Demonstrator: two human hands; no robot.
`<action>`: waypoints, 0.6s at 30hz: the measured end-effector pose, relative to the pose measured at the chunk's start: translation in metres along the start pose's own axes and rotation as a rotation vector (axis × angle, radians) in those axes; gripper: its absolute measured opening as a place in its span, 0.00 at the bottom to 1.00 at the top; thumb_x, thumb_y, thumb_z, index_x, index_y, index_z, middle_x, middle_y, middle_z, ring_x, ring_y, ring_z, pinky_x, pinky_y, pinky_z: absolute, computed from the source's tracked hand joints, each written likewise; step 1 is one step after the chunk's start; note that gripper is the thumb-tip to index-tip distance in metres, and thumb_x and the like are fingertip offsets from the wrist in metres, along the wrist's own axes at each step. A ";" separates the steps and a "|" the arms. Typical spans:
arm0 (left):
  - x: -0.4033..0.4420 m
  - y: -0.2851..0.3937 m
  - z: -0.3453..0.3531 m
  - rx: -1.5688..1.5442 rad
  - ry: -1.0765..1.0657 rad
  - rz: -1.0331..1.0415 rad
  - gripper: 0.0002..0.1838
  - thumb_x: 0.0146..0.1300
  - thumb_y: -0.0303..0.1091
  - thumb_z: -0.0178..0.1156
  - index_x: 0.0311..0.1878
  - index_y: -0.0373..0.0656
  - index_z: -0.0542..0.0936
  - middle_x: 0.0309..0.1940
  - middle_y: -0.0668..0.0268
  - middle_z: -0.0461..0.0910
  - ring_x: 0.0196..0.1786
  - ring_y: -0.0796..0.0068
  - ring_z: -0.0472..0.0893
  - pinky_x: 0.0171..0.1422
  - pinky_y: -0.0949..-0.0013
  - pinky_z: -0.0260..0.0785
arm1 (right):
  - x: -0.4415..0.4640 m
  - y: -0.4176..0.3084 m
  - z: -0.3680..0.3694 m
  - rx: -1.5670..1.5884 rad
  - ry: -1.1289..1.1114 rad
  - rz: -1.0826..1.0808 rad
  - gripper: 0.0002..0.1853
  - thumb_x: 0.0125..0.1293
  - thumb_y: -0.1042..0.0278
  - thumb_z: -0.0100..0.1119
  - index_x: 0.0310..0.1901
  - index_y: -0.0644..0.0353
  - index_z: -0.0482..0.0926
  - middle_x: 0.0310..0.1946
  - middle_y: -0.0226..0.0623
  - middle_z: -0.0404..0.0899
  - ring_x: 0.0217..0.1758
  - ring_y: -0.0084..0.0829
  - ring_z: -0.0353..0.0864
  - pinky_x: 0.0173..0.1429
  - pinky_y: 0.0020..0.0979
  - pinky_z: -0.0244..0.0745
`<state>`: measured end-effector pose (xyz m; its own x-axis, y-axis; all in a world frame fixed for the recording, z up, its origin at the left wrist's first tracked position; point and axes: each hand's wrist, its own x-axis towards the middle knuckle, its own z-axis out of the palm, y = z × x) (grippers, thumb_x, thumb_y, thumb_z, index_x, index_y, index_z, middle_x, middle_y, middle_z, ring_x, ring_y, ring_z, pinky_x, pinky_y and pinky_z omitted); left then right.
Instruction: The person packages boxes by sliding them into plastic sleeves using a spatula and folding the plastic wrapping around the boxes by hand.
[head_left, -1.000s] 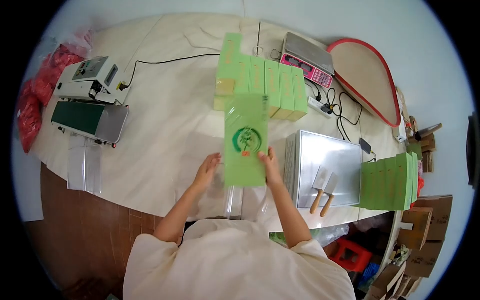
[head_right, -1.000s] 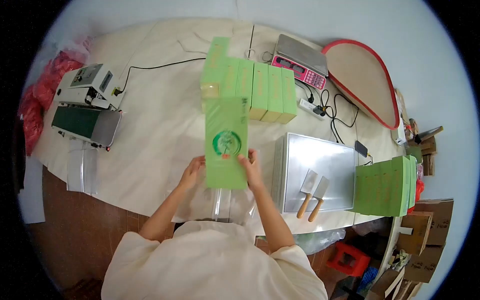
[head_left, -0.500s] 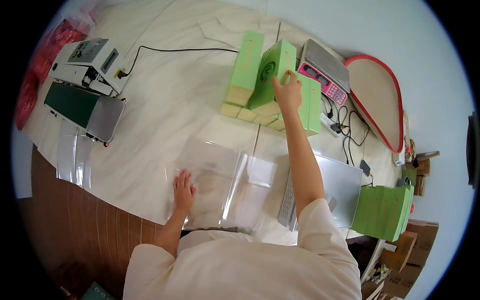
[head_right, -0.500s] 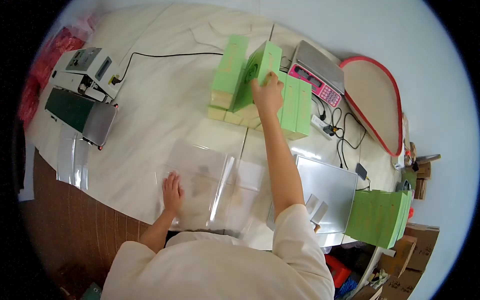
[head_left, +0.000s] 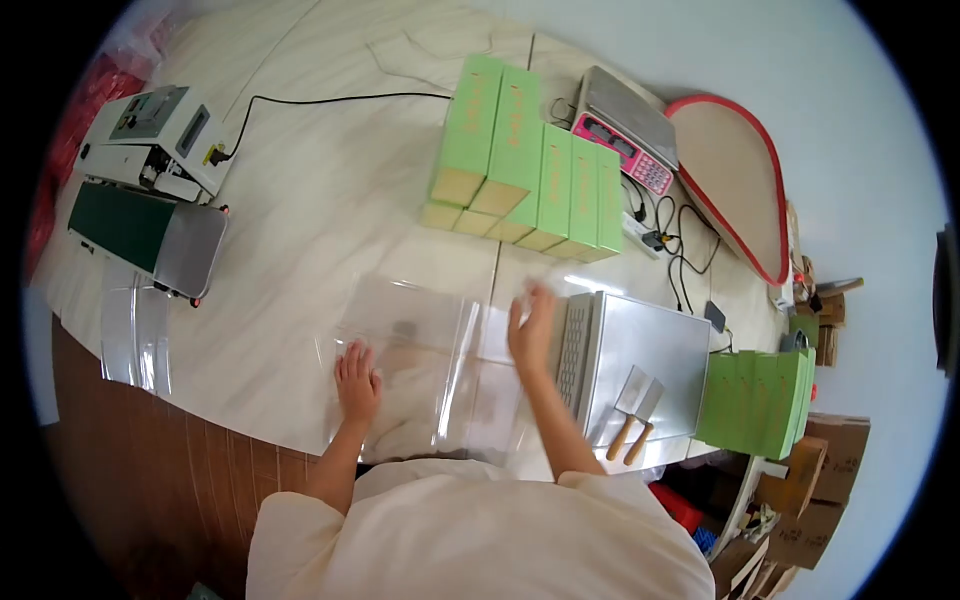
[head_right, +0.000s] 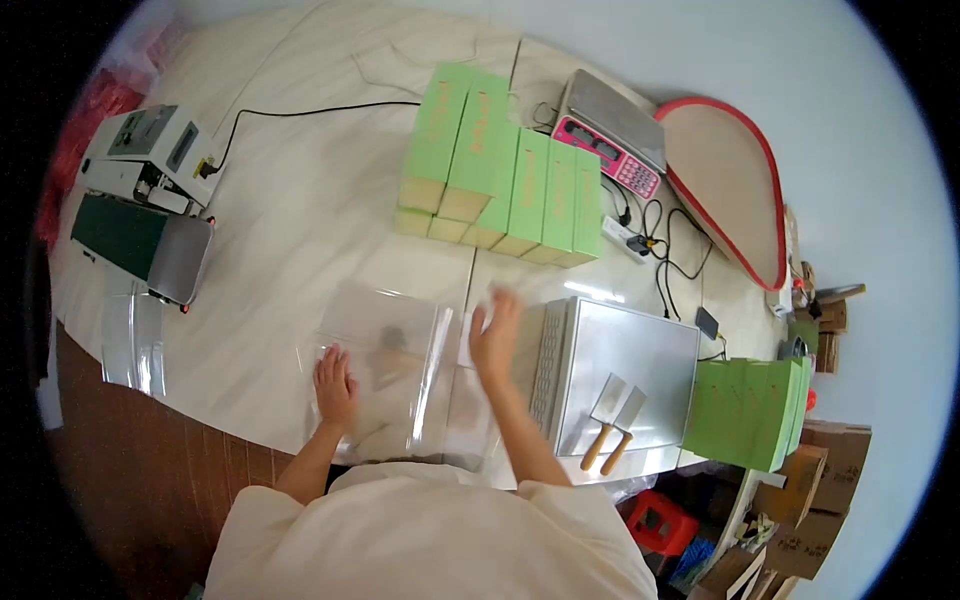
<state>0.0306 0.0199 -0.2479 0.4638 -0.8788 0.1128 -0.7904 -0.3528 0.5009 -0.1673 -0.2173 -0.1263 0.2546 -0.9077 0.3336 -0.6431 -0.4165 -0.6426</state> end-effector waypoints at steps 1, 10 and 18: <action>0.000 -0.001 0.000 -0.008 -0.001 0.013 0.28 0.59 0.28 0.53 0.65 0.43 0.69 0.71 0.57 0.62 0.75 0.56 0.59 0.79 0.48 0.46 | -0.046 0.006 0.000 0.004 -0.074 0.074 0.19 0.61 0.78 0.57 0.54 0.69 0.69 0.47 0.53 0.71 0.51 0.52 0.72 0.57 0.44 0.69; -0.004 -0.010 0.010 0.014 0.070 0.063 0.26 0.58 0.26 0.52 0.63 0.40 0.71 0.68 0.53 0.65 0.73 0.55 0.61 0.77 0.49 0.48 | -0.218 -0.024 -0.043 0.067 -0.384 0.008 0.18 0.57 0.78 0.60 0.50 0.58 0.74 0.52 0.46 0.73 0.53 0.49 0.76 0.55 0.42 0.75; -0.002 -0.017 0.015 0.084 0.097 0.156 0.28 0.59 0.27 0.51 0.66 0.42 0.69 0.70 0.54 0.64 0.72 0.56 0.63 0.76 0.49 0.51 | -0.136 0.011 -0.125 -0.075 0.066 0.144 0.18 0.55 0.80 0.57 0.49 0.58 0.75 0.49 0.45 0.74 0.49 0.49 0.76 0.50 0.41 0.74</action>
<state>0.0368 0.0225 -0.2696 0.3662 -0.8911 0.2680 -0.8844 -0.2437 0.3981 -0.2996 -0.0917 -0.0926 0.1098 -0.9512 0.2883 -0.7224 -0.2756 -0.6341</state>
